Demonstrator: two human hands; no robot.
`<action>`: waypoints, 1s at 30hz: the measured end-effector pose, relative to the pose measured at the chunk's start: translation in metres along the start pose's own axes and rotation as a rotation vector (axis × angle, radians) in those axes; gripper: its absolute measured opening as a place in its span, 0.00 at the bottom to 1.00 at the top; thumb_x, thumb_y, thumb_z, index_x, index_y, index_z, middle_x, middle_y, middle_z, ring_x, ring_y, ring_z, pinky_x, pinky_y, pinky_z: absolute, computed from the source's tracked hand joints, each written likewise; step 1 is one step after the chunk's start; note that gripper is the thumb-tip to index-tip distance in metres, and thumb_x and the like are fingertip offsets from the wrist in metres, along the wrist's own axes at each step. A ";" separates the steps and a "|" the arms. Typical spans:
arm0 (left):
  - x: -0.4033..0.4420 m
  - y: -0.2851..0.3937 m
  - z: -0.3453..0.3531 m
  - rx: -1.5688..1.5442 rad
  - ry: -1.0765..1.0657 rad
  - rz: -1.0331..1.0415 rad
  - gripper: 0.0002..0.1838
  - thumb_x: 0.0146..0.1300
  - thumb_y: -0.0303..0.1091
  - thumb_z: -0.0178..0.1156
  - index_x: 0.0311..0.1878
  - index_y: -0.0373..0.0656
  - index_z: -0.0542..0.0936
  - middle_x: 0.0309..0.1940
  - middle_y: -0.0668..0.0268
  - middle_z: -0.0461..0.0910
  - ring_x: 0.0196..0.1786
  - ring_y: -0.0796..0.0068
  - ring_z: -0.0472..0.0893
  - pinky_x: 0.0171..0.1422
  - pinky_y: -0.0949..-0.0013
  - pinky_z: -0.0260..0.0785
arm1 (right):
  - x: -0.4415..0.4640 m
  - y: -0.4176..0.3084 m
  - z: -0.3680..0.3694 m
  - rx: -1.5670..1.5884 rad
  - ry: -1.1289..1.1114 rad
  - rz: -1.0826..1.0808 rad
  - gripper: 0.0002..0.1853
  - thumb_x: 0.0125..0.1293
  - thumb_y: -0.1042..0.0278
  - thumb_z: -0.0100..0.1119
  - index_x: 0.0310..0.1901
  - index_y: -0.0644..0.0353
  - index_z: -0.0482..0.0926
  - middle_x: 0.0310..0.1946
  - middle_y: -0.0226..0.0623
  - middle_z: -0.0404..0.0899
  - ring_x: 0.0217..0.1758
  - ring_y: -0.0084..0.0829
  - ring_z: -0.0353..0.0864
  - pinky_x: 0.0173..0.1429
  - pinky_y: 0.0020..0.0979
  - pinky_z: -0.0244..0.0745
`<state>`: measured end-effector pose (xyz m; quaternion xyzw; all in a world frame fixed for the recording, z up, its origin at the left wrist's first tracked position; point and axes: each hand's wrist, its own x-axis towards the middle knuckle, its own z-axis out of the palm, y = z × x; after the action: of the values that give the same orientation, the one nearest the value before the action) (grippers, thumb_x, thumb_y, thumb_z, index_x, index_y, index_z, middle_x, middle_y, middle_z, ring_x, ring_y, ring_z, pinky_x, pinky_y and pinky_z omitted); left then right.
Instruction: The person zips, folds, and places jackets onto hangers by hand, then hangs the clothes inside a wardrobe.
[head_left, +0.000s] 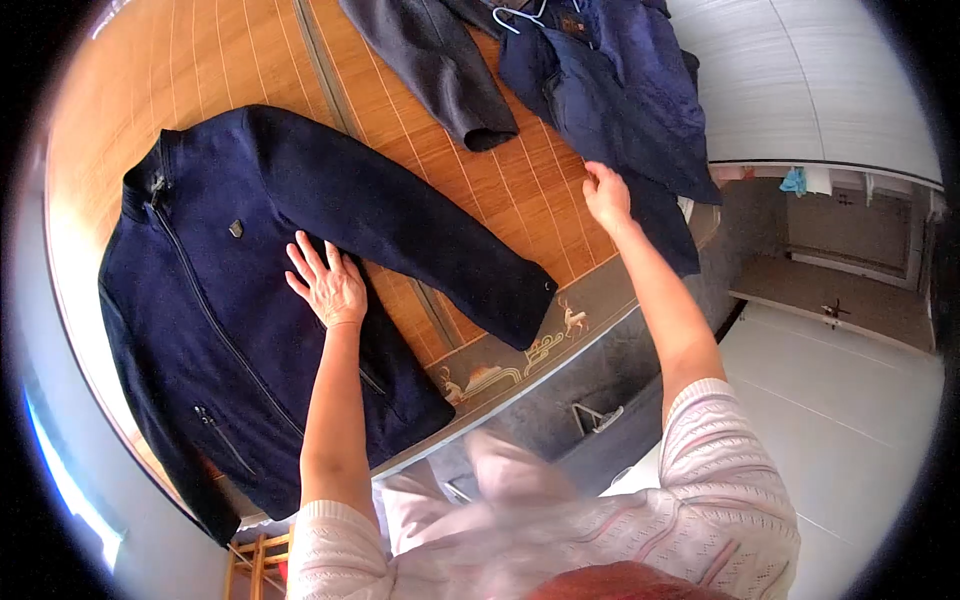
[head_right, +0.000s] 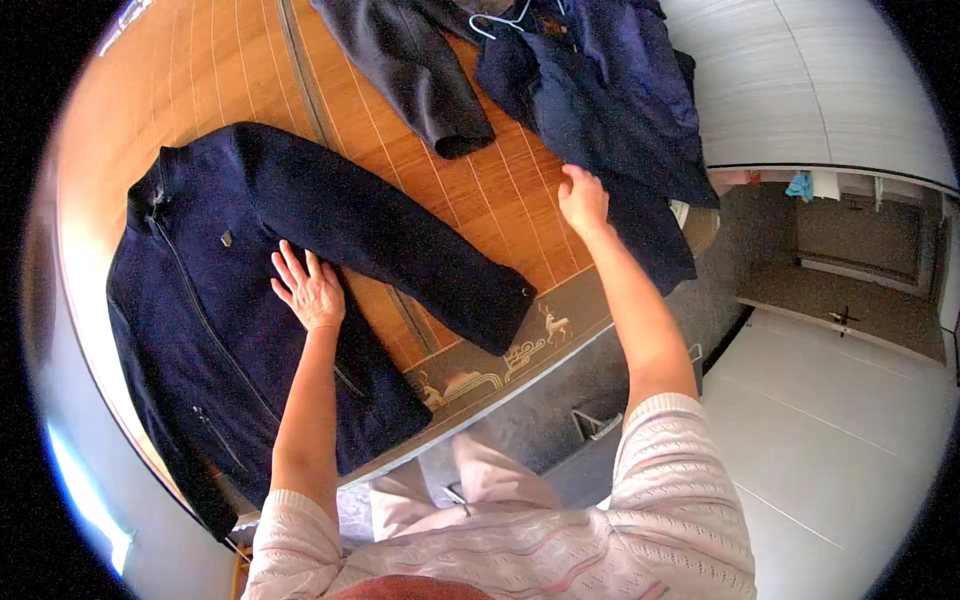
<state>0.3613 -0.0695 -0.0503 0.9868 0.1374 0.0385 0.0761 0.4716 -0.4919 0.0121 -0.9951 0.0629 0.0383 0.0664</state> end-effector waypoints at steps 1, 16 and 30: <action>0.000 0.001 0.000 0.017 -0.025 -0.012 0.18 0.60 0.40 0.47 0.52 0.45 0.73 0.70 0.56 0.46 0.71 0.54 0.45 0.69 0.45 0.37 | 0.013 -0.008 -0.004 -0.009 0.004 -0.009 0.18 0.56 0.66 0.53 0.50 0.51 0.72 0.46 0.39 0.76 0.50 0.43 0.72 0.52 0.45 0.68; 0.008 0.003 0.009 0.024 -0.151 -0.060 0.18 0.52 0.37 0.51 0.43 0.35 0.77 0.70 0.51 0.43 0.71 0.49 0.42 0.70 0.45 0.34 | 0.226 -0.113 -0.015 -0.194 0.100 -0.093 0.35 0.54 0.54 0.58 0.63 0.47 0.57 0.62 0.34 0.61 0.65 0.41 0.58 0.59 0.60 0.55; 0.008 -0.001 0.009 -0.041 -0.206 -0.092 0.19 0.54 0.38 0.51 0.47 0.39 0.76 0.71 0.53 0.40 0.72 0.50 0.39 0.70 0.45 0.32 | 0.236 -0.089 -0.032 -0.032 -0.176 0.077 0.21 0.64 0.58 0.44 0.57 0.53 0.68 0.46 0.43 0.76 0.39 0.37 0.79 0.30 0.35 0.77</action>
<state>0.3694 -0.0680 -0.0584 0.9765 0.1729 -0.0641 0.1116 0.7188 -0.4370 0.0348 -0.9856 0.0944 0.1292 0.0544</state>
